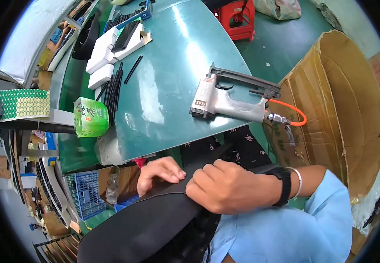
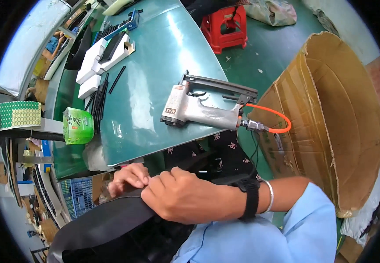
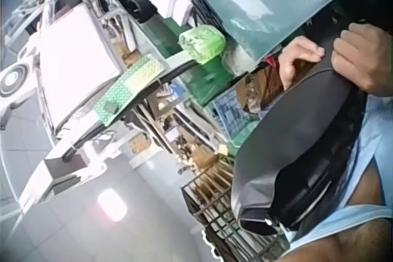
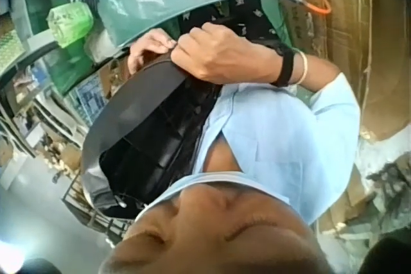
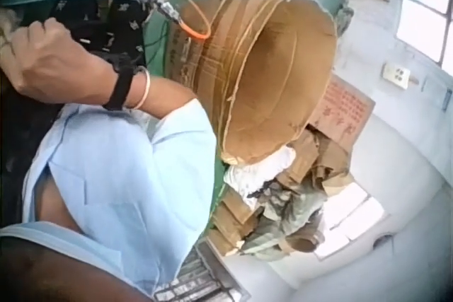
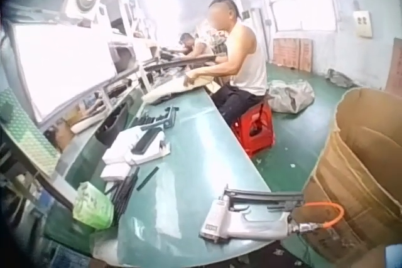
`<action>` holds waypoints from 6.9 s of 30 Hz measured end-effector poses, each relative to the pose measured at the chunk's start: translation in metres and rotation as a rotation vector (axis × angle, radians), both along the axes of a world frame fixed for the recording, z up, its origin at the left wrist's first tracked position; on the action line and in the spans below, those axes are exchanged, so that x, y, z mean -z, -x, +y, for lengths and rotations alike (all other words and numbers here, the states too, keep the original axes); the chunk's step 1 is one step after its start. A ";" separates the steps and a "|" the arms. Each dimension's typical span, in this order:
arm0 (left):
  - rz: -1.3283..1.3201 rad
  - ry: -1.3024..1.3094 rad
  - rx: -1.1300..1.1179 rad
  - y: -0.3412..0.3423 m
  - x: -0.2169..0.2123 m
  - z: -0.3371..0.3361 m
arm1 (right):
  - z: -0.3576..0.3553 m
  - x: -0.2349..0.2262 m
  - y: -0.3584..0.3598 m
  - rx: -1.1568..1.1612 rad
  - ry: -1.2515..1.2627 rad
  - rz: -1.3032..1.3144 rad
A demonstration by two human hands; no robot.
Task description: The person stretches a black cover over a seat base, secures it with a staple gun, and applies a green sticker to the underside before repeating the process with a second seat.
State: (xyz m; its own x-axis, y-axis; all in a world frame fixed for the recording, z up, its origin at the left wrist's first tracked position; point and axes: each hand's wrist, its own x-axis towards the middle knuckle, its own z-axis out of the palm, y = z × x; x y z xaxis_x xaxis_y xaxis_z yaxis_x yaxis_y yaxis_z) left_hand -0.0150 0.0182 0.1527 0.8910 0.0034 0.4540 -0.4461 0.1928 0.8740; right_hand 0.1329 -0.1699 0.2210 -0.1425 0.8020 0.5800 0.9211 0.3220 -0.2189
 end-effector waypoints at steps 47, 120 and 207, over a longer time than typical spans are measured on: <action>0.050 -0.213 0.269 -0.058 -0.021 0.005 | 0.002 0.075 0.028 0.323 -0.028 0.284; -0.024 0.064 0.338 -0.053 -0.053 -0.023 | 0.015 -0.075 0.005 -0.378 -0.197 -0.109; -0.185 -0.326 -0.047 -0.014 -0.221 0.047 | 0.031 -0.110 0.038 -0.883 0.329 1.112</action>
State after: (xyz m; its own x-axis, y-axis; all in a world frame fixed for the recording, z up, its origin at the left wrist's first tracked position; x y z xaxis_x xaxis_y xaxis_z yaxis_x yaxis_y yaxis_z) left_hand -0.0009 0.0654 0.3735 0.7961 -0.1286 0.5914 -0.6040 -0.1067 0.7898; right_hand 0.0946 -0.1388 0.3314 -0.2585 0.8086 0.5286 -0.2366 0.4775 -0.8462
